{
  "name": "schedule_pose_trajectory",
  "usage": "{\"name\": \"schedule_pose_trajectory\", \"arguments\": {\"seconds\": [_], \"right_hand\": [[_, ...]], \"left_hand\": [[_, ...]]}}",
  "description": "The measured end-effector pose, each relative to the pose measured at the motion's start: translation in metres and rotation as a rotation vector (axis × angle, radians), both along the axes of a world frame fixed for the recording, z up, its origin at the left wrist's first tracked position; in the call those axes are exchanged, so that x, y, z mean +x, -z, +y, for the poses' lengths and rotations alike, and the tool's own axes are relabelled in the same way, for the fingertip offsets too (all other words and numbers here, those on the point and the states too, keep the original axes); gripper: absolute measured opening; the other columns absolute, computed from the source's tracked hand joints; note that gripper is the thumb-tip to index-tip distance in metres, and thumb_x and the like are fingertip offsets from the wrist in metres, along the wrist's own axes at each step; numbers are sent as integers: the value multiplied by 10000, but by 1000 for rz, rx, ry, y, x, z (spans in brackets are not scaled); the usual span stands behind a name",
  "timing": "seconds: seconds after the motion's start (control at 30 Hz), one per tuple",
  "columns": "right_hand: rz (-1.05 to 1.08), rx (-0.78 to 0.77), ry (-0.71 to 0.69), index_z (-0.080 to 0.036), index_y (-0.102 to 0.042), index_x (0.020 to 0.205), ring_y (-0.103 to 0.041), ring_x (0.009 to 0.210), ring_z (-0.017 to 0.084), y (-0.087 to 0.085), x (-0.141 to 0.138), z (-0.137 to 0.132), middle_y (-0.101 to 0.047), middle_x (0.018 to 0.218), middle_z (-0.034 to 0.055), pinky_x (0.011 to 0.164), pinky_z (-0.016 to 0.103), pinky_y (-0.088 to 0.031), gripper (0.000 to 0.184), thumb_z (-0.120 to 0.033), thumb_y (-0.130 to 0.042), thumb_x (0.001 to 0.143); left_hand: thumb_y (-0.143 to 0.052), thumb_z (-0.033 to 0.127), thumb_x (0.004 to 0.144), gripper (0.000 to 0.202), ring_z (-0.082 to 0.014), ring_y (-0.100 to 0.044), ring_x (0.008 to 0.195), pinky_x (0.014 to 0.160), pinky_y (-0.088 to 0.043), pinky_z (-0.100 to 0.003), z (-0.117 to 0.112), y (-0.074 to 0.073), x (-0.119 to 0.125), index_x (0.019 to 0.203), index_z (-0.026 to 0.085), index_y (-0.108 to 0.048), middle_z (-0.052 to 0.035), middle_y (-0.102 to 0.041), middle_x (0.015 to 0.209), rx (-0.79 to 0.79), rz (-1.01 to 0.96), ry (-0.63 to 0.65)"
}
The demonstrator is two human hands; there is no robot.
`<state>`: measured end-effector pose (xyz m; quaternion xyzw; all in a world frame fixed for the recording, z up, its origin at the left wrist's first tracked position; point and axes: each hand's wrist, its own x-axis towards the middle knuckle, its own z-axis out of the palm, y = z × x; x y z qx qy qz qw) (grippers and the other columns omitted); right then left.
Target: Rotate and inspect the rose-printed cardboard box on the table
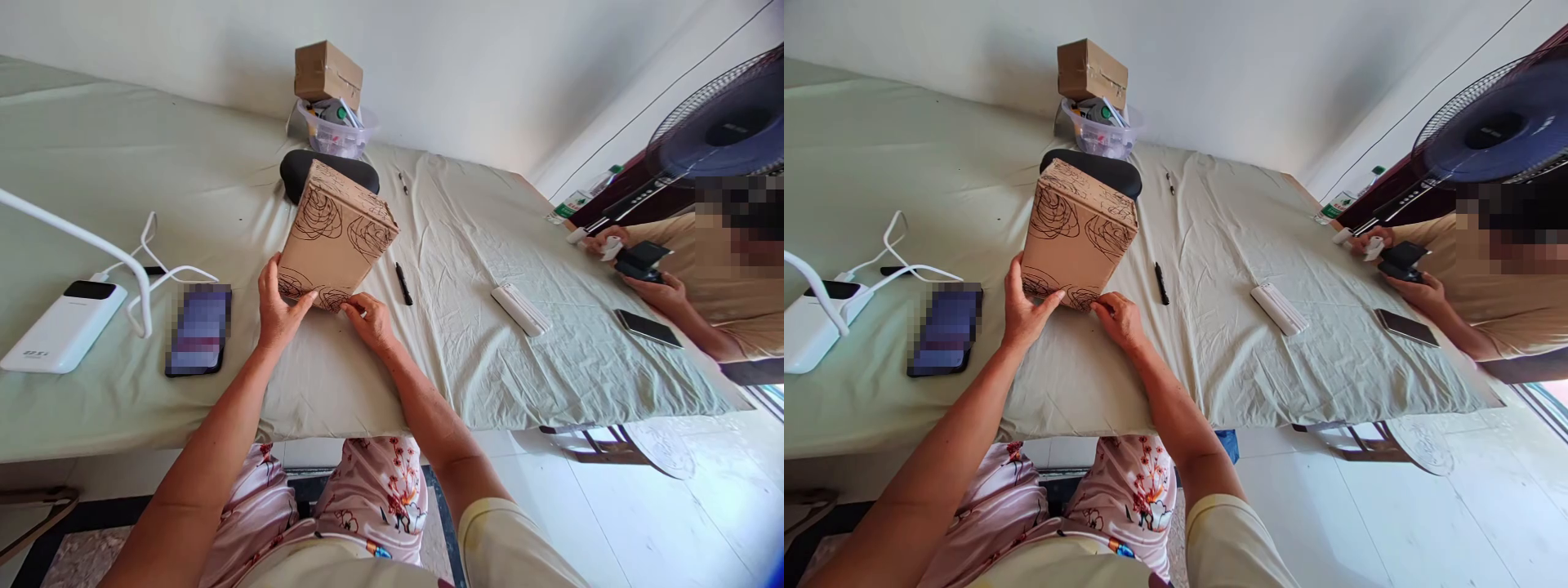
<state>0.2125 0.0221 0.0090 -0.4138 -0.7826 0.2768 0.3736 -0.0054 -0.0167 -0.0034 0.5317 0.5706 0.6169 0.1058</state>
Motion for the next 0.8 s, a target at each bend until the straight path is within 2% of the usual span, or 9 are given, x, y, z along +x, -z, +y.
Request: {"name": "schedule_pose_trajectory", "arguments": {"seconds": [0.1,0.23,0.37,0.5,0.6,0.7,0.8], "right_hand": [[28,-19,7,-205,-725,861,-590,732,163,-2,-1,-1,-696,827,59,715,309,-504,511,-669,-557,992],[53,-49,6,-225,-717,846,-576,721,170,-7,-3,-5,-690,821,61,707,320,-494,626,-800,-496,957],[32,-69,-8,-223,-700,831,-551,688,160,-11,-6,-8,-685,798,53,688,319,-480,698,-869,-452,931],[49,-101,4,-219,-670,794,-535,659,147,-10,-1,-2,-631,719,25,653,303,-466,691,-874,-484,913],[247,-161,143,-231,-647,914,-584,684,151,-6,8,10,-653,787,20,651,295,-498,639,-858,-523,900],[452,-140,367,-247,-576,1179,-625,734,154,-1,19,24,-677,943,38,657,291,-526,644,-825,-543,896],[498,-64,490,-268,-500,1352,-668,881,176,2,29,32,-664,1110,73,700,296,-547,629,-749,-507,946]], "left_hand": [[-886,466,792,1049,-321,-480,1525,1284,-394,-486,-1,-1,1,1637,245,-304,-191,-464,1627,31,16,-25],[-886,519,793,1049,-313,-550,1464,1223,-467,-474,-3,-2,-1,1617,236,-302,-197,-515,1576,96,-9,-55],[-845,545,834,885,-307,-552,1458,1240,-445,-476,-4,-4,-3,1535,226,-411,-189,-537,1555,155,23,-83],[-806,519,880,726,-310,-532,1479,1274,-399,-485,-3,-8,-5,1464,230,-488,-172,-569,1529,217,112,-49],[-773,560,894,632,-323,-528,1481,1289,-379,-518,-1,-11,-8,1380,229,-540,-171,-589,1509,217,175,-30],[-736,604,910,569,-334,-520,1494,1289,-379,-552,1,-12,-10,1301,226,-567,-182,-601,1503,187,220,-13],[-715,583,934,530,-335,-494,1522,1292,-368,-566,2,-11,-11,1292,225,-558,-195,-593,1517,192,232,14]]}}
